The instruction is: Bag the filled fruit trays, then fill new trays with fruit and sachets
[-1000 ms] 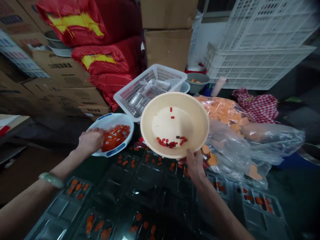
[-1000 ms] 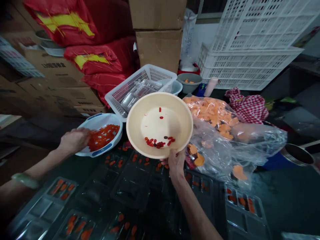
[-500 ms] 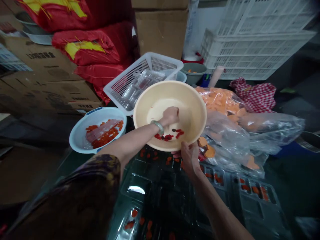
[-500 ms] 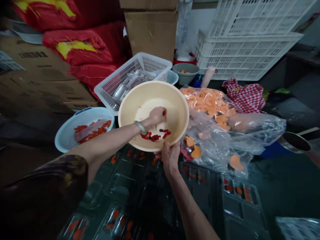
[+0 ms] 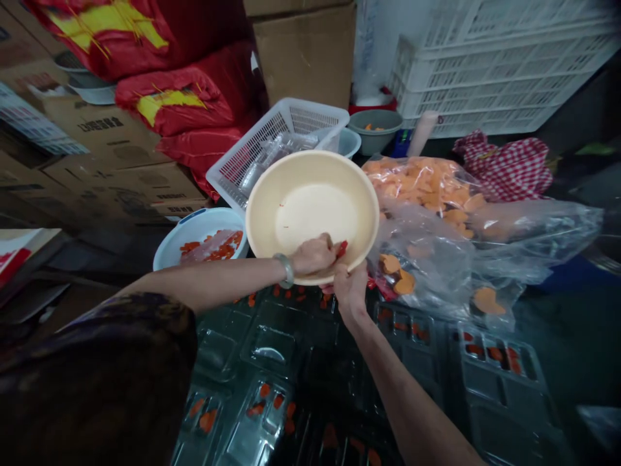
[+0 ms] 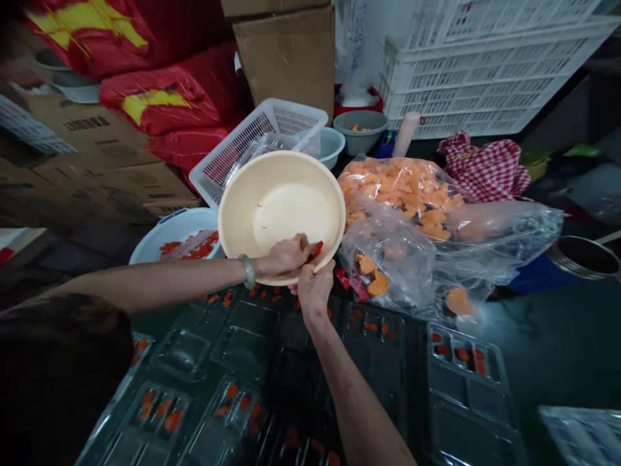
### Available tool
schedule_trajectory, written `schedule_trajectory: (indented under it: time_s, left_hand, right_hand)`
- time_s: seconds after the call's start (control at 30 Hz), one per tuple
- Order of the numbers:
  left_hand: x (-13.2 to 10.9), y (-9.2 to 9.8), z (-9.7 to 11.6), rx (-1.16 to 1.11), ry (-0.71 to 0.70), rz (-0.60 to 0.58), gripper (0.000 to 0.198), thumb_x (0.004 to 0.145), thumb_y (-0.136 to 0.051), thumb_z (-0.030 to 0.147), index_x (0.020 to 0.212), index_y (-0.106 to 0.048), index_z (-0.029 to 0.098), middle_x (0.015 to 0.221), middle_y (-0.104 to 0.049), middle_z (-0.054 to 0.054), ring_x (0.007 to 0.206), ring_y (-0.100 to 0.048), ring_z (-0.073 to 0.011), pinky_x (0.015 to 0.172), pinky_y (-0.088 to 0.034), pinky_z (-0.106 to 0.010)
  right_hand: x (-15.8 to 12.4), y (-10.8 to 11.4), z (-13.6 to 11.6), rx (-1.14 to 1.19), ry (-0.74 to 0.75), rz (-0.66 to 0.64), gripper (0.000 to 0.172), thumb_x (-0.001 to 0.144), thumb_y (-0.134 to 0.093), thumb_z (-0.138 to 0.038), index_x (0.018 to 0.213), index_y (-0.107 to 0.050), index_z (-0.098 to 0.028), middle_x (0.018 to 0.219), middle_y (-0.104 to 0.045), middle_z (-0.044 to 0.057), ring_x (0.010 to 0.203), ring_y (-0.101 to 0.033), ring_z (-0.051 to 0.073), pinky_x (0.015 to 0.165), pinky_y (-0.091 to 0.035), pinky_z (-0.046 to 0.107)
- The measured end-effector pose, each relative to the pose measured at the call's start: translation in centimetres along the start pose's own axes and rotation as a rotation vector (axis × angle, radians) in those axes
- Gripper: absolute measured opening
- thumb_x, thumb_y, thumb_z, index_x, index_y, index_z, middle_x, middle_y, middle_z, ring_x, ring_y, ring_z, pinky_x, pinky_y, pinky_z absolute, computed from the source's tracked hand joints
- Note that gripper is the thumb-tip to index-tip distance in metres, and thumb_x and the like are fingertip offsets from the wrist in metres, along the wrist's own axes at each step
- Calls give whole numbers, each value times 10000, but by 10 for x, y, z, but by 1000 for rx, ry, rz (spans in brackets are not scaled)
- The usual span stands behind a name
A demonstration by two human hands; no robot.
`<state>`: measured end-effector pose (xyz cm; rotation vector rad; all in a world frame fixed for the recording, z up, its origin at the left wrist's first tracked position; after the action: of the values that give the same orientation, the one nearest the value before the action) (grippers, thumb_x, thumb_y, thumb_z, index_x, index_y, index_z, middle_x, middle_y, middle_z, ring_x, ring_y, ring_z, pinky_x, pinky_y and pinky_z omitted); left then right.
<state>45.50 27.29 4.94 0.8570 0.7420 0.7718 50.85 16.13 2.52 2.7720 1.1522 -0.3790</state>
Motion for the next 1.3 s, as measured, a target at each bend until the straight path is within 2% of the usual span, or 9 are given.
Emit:
schedule_trajectory:
  time_s: [0.17, 0.33, 0.5, 0.7, 0.83, 0.97, 1.13, 1.2, 1.3]
  left_hand:
    - [-13, -16, 37, -571, -49, -139, 338, 777, -547, 511, 833, -570, 179, 615, -554, -31, 536, -506, -145, 559, -410, -277]
    - [-38, -14, 43, -1043, -100, -492, 168, 804, -548, 298, 921, -537, 179, 557, -502, 8, 365, -378, -69, 396, -343, -220]
    - [-14, -19, 31, -1160, 61, -370, 178, 609, -548, -29, 696, -563, 126, 464, -462, 31, 351, -366, -55, 331, -215, -176]
    - [0, 17, 25, -1477, 68, -232, 114, 678, -540, 50, 617, -484, 129, 500, -404, 38, 386, -322, -19, 335, -182, -132]
    - [-34, 51, 20, -1717, -51, -147, 65, 761, -482, 175, 704, -488, 144, 600, -405, 20, 448, -356, -26, 338, -186, -114]
    - [-81, 56, 15, -1867, -28, -102, 169, 825, -388, 220, 742, -517, 148, 662, -440, -19, 519, -412, -55, 336, -214, -113]
    - [-141, 31, 4, -1899, 25, -300, 99, 811, -476, 183, 749, -537, 137, 626, -449, -3, 459, -371, -37, 329, -218, -109]
    - [-168, 22, -7, -1893, 22, -337, 44, 795, -516, 154, 784, -551, 130, 606, -461, 6, 430, -379, -29, 327, -219, -108]
    - [-212, 13, -32, -1788, 16, -259, 22, 792, -543, 129, 808, -541, 144, 568, -465, 22, 400, -419, -37, 320, -198, -105]
  right_hand:
    - [7, 2, -3, -59, 12, -23, 475, 778, -429, -255, 1222, -344, -113, 718, -636, 87, 354, -553, 164, 307, -454, 271]
    - [8, 2, -5, -52, -41, 1, 467, 783, -418, -243, 1214, -329, -86, 656, -609, 69, 356, -556, 177, 320, -467, 282]
    - [8, 1, -8, -23, -62, -16, 436, 784, -410, -230, 1191, -344, -88, 603, -589, 40, 363, -561, 187, 330, -477, 299]
    - [7, 3, -25, 12, -123, -124, 310, 801, -439, -246, 1079, -444, -111, 538, -542, 3, 376, -545, 162, 347, -467, 276]
    - [-14, 26, -39, -82, -62, -67, 362, 797, -504, -416, 1048, -446, -162, 660, -551, 18, 413, -524, 128, 335, -417, 239]
    - [-60, 50, -70, -155, 331, 69, 389, 808, -492, -464, 1083, -438, -195, 684, -526, 27, 521, -515, 135, 399, -399, 228]
    - [-110, 21, -89, -191, 574, -208, 312, 811, -492, -412, 1027, -521, -188, 681, -573, 27, 532, -519, 120, 463, -425, 232]
    - [-121, 4, -82, -233, 501, -379, 298, 769, -539, -413, 932, -577, -167, 598, -564, 10, 467, -486, 104, 407, -387, 210]
    - [-142, -13, -57, -250, 240, -682, 330, 662, -632, -437, 813, -620, -143, 462, -490, -36, 365, -394, 74, 312, -289, 182]
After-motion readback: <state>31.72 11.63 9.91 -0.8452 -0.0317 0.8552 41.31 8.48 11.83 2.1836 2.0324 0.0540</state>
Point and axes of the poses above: each hand's wrist, its own x-axis towards the middle knuckle, its own y-axis out of the back of the hand, z = x × y, the point moved 5 cm from there along x, towards the middle knuckle
